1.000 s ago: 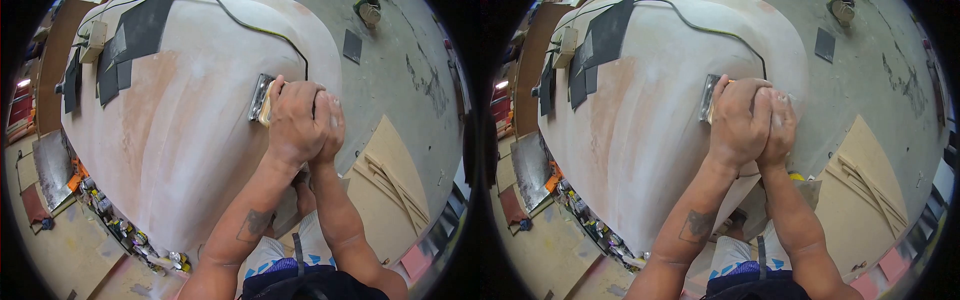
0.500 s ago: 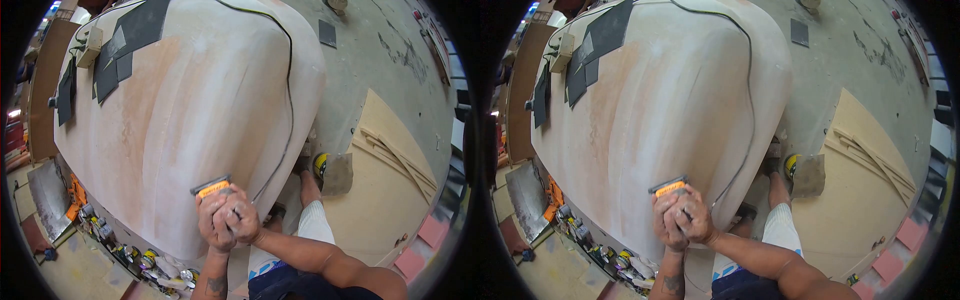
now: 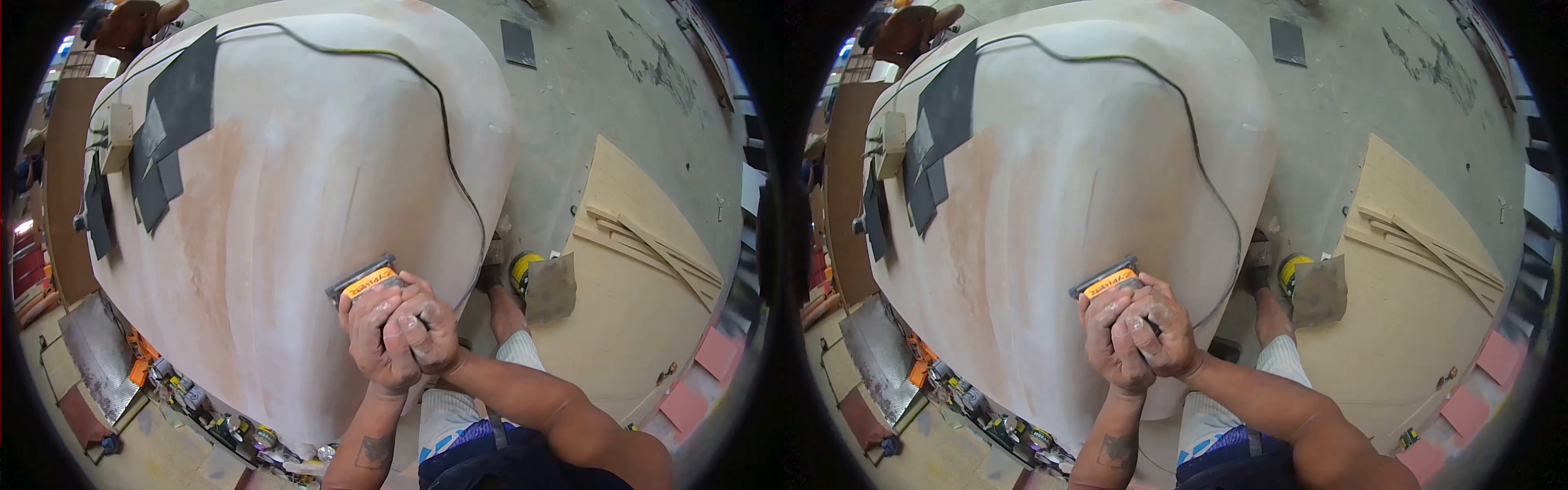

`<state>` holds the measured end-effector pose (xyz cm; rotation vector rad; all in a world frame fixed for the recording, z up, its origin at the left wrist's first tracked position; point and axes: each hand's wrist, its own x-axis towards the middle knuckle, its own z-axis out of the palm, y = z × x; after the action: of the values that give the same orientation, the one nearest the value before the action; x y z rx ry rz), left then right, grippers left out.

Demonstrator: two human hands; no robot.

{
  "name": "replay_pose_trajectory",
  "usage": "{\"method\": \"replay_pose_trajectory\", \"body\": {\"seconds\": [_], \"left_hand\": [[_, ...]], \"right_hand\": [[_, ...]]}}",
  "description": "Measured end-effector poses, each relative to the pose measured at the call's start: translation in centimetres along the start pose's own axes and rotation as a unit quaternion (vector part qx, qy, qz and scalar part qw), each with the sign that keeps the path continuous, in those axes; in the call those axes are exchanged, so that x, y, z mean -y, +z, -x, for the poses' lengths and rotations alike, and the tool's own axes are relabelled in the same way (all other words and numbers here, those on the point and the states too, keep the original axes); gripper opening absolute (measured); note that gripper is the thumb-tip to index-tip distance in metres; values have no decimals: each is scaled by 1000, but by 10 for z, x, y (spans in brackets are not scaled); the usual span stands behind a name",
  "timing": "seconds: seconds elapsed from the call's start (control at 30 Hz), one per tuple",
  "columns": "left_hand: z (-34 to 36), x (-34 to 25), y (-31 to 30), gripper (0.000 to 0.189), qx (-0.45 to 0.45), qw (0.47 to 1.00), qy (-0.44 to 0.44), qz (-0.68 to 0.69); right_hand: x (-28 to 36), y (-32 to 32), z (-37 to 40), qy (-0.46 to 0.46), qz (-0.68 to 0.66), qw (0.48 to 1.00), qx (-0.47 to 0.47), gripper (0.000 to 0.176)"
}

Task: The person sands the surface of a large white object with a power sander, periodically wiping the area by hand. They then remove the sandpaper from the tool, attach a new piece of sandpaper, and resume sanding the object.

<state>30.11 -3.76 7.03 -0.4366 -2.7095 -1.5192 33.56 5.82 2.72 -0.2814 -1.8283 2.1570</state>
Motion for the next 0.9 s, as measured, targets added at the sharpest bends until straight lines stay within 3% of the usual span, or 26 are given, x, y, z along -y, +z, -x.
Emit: {"method": "replay_pose_trajectory", "body": {"seconds": [0.23,0.37,0.53,0.6,0.67,0.73,0.83,0.9], "left_hand": [[-118,-21,65,26,20,999,21,18],[-188,-32,89,23,45,998,30,22],[-234,-39,116,24,25,998,33,52],[-225,-36,108,24,13,998,24,55],[-204,-31,94,25,-2,998,20,65],[-171,-26,64,23,13,997,6,73],[-108,-11,12,23,10,997,19,70],[-65,-1,-21,23,-2,997,-1,76]], "right_hand": [[-3,-47,-113,-32,17,996,-83,15],[20,-63,-173,39,30,991,-125,20],[15,-75,-211,-26,119,983,-139,22],[6,-76,-208,-133,281,945,-105,22],[-2,-71,-192,-263,480,833,-83,23],[-4,-55,-162,-305,543,780,-69,24],[4,-18,-88,-120,344,931,-30,24],[11,14,-44,-19,214,977,-13,25]]}}
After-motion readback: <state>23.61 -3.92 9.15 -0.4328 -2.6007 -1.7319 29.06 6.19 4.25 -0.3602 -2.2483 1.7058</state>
